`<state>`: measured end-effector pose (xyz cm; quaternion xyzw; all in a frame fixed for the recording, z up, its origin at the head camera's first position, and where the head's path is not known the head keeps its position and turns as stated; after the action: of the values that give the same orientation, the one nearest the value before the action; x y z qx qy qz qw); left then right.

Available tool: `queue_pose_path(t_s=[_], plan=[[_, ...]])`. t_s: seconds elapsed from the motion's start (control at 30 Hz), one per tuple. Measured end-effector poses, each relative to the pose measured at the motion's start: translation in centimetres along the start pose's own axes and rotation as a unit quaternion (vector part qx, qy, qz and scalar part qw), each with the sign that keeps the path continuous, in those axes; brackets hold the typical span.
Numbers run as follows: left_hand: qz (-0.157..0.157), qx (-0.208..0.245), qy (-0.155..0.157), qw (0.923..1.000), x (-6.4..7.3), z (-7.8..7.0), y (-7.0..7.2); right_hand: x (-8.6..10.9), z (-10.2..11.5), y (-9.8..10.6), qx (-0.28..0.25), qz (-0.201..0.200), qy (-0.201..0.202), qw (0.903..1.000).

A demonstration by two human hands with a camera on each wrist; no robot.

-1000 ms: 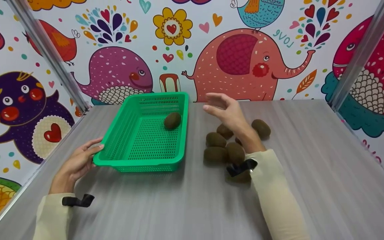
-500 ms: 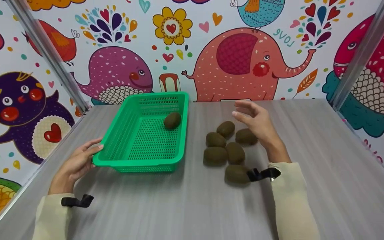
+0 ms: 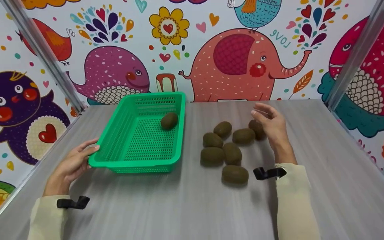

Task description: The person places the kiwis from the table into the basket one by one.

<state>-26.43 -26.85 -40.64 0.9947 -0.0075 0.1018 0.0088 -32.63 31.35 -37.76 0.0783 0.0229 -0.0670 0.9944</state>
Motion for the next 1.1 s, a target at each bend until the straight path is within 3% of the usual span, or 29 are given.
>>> queue_pose_path(t_s=[0.07,0.17,0.33,0.5,0.73,0.9,1.1], plan=[[0.001,-0.002,-0.001,1.0000,0.1,-0.1,0.0,-0.2,-0.5,0.3,-0.015,-0.021,-0.019,0.9995],[0.003,-0.002,0.000,1.0000,0.1,0.0,0.0,-0.6,-1.3,0.8,0.004,-0.040,-0.063,0.9972],[0.000,0.001,-0.001,1.0000,-0.2,-0.2,-0.2,-1.2,-2.6,1.7,0.031,-0.033,-0.104,0.9936],[-0.004,0.004,0.005,1.0000,-0.2,-0.1,-0.3,-1.5,-3.9,2.1,0.058,-0.022,-0.119,0.9909],[-0.004,0.009,0.005,0.9999,-0.2,0.1,-0.1,-2.0,-5.0,1.8,0.040,-0.007,-0.157,0.9867],[-0.003,0.017,0.001,0.9999,-0.2,0.1,0.0,-2.4,-5.7,1.4,0.033,-0.005,-0.159,0.9868],[-0.002,0.020,0.000,0.9998,-0.1,0.0,0.0,-2.9,-6.6,1.1,0.060,-0.007,-0.158,0.9857]])
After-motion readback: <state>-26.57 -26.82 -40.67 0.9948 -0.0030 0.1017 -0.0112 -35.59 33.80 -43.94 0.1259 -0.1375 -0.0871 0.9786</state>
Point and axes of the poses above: each hand's wrist, its own x-axis away from the middle knuckle, its own y-axis out of the back of the hand, z = x × y, the point moved 1 cm from there along -x, towards the middle knuckle, and after that the axes turned 1 degree about -y, right-handed, at the moved point
